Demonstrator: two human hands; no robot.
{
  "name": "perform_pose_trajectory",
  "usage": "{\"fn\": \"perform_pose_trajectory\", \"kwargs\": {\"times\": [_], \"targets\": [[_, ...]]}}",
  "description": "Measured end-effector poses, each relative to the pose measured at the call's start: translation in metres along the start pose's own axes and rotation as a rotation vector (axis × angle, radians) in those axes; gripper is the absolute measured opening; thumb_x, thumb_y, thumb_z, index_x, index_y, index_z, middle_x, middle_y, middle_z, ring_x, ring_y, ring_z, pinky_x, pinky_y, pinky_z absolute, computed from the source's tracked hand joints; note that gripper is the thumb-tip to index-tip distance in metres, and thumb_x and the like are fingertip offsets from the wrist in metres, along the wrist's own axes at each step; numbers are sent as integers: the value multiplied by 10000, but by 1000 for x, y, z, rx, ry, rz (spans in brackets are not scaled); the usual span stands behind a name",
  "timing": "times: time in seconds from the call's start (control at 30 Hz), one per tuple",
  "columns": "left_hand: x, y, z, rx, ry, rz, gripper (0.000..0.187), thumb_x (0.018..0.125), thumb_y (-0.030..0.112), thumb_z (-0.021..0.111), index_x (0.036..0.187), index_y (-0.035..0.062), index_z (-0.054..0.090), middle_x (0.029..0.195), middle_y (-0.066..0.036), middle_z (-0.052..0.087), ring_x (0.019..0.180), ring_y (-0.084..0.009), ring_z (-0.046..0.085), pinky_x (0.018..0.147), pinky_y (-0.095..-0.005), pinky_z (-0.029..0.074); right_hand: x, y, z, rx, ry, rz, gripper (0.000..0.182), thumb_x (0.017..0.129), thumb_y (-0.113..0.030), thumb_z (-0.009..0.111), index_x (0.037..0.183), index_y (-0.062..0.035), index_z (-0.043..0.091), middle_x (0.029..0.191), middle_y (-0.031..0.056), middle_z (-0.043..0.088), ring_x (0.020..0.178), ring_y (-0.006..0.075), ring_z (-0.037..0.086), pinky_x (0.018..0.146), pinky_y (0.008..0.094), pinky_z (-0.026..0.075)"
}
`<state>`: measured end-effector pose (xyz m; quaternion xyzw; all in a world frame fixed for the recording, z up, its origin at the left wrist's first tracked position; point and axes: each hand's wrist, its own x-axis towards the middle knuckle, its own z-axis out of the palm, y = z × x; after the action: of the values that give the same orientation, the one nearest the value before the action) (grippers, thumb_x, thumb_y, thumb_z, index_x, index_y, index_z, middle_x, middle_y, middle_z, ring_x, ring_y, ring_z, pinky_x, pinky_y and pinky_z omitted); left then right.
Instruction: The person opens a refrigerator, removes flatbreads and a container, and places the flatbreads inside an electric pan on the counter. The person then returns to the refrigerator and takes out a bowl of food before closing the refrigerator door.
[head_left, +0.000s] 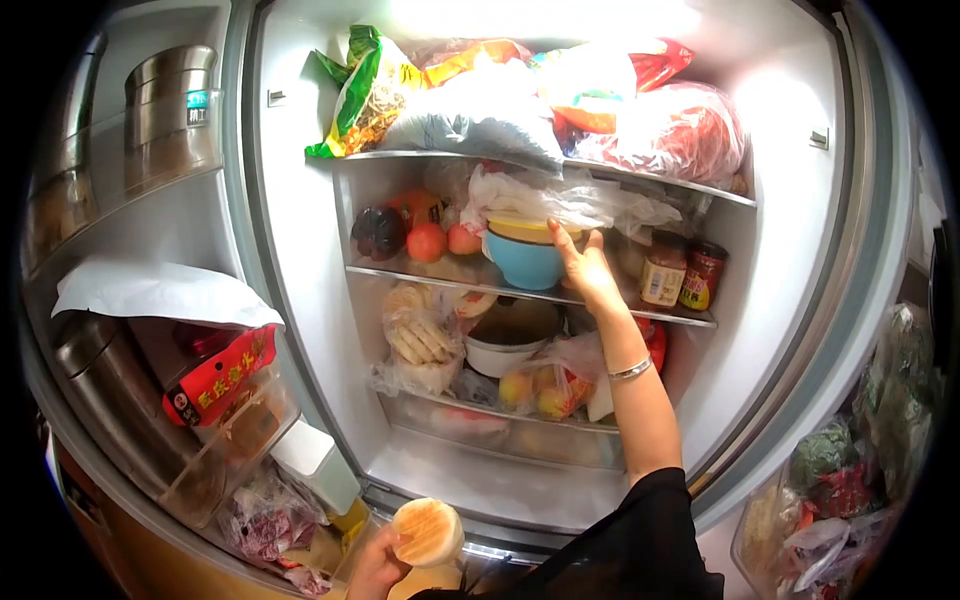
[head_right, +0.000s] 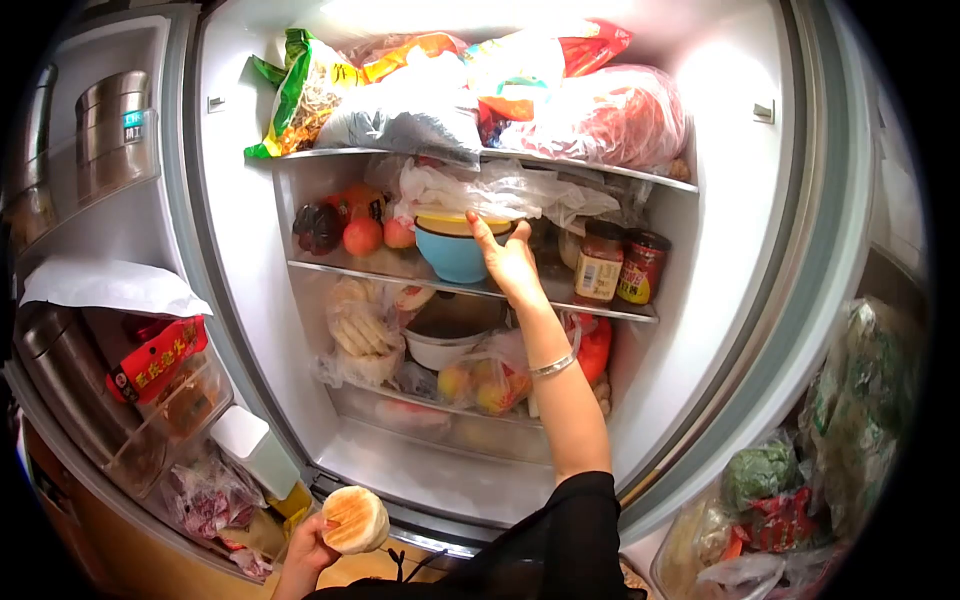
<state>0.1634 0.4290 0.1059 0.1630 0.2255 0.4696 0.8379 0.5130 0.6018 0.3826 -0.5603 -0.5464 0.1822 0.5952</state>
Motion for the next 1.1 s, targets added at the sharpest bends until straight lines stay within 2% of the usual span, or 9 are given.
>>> {"fn": "perform_pose_trajectory", "kwargs": {"times": [0.07, 0.3, 0.37, 0.4, 0.43, 0.5, 0.63, 0.87, 1.1], "targets": [[9, -1, -8, -45, -3, -27, 510, 649, 3, 497, 1149, -49, 416, 1145, -185, 489, 1084, -325, 459, 960, -454, 337, 4, 4, 0, -19, 24, -19, 1094, 646, -663, 562, 1311, 34, 43, 1282, 238, 286, 1156, 333, 360, 814, 425, 430], [40, 1, 12, 40, -23, -35, 526, 649, 18, 488, 1160, -69, 400, 1156, -198, 482, 1092, -321, 458, 965, -433, 341, 6, 9, 0, -43, 86, -87, 1051, 688, -629, 550, 1316, 24, 18, 1269, 239, 303, 1136, 321, 373, 775, 401, 443], [48, 3, 16, 18, -33, -35, 534, 641, 13, 486, 1161, -72, 397, 1159, -195, 482, 1090, -316, 462, 966, -420, 344, 1, 4, 1, 25, 27, -139, 1008, 716, -608, 539, 1320, 22, 34, 1272, 221, 314, 1165, 302, 340, 864, 380, 381], [53, 5, 17, 14, -33, -30, 536, 639, 13, 488, 1160, -71, 398, 1157, -194, 484, 1087, -314, 465, 965, -421, 345, -3, -2, 3, 17, 59, -217, 952, 743, -586, 524, 1316, 32, 81, 1273, 205, 322, 1184, 275, 312, 950, 329, 282], [57, 7, 18, 11, -32, -25, 537, 637, 12, 491, 1160, -70, 399, 1156, -193, 485, 1084, -312, 468, 964, -421, 346, -2, -1, 5, 17, 52, -217, 952, 743, -586, 524, 1316, 32, 81, 1273, 205, 322, 1184, 275, 312, 950, 329, 282], [66, 10, 16, -3, -34, -20, 537, 636, 10, 492, 1159, -69, 400, 1156, -194, 486, 1083, -311, 470, 963, -420, 347, 1, 0, 9, 58, 171, -285, 880, 731, -556, 565, 1211, 94, 213, 1182, 239, 402, 1104, 280, 400, 936, 308, 291], [77, 14, 26, -25, -75, 1, 540, 635, 10, 499, 1160, -66, 399, 1158, -193, 485, 1081, -307, 475, 962, -415, 349, 7, -1, 12, 131, 157, -323, 789, 765, -503, 562, 1200, 65, 229, 1170, 215, 409, 1090, 256, 399, 928, 301, 293], [81, 16, 37, -12, -59, -18, 552, 634, 17, 508, 1170, -55, 393, 1156, -189, 488, 1073, -306, 482, 961, -412, 353, 11, 1, 10, 281, 85, -332, 725, 795, -446, 559, 1214, 41, 223, 1201, 173, 379, 1104, 224, 368, 931, 286, 277], [73, 19, 50, -32, -50, 54, 559, 631, 17, 523, 1172, -44, 394, 1132, -162, 505, 1061, -280, 491, 940, -387, 381, -3, 0, 5, 431, -22, -222, 740, 745, -351, 630, 1243, 29, 236, 1214, 146, 382, 1134, 206, 345, 965, 306, 246]]}}
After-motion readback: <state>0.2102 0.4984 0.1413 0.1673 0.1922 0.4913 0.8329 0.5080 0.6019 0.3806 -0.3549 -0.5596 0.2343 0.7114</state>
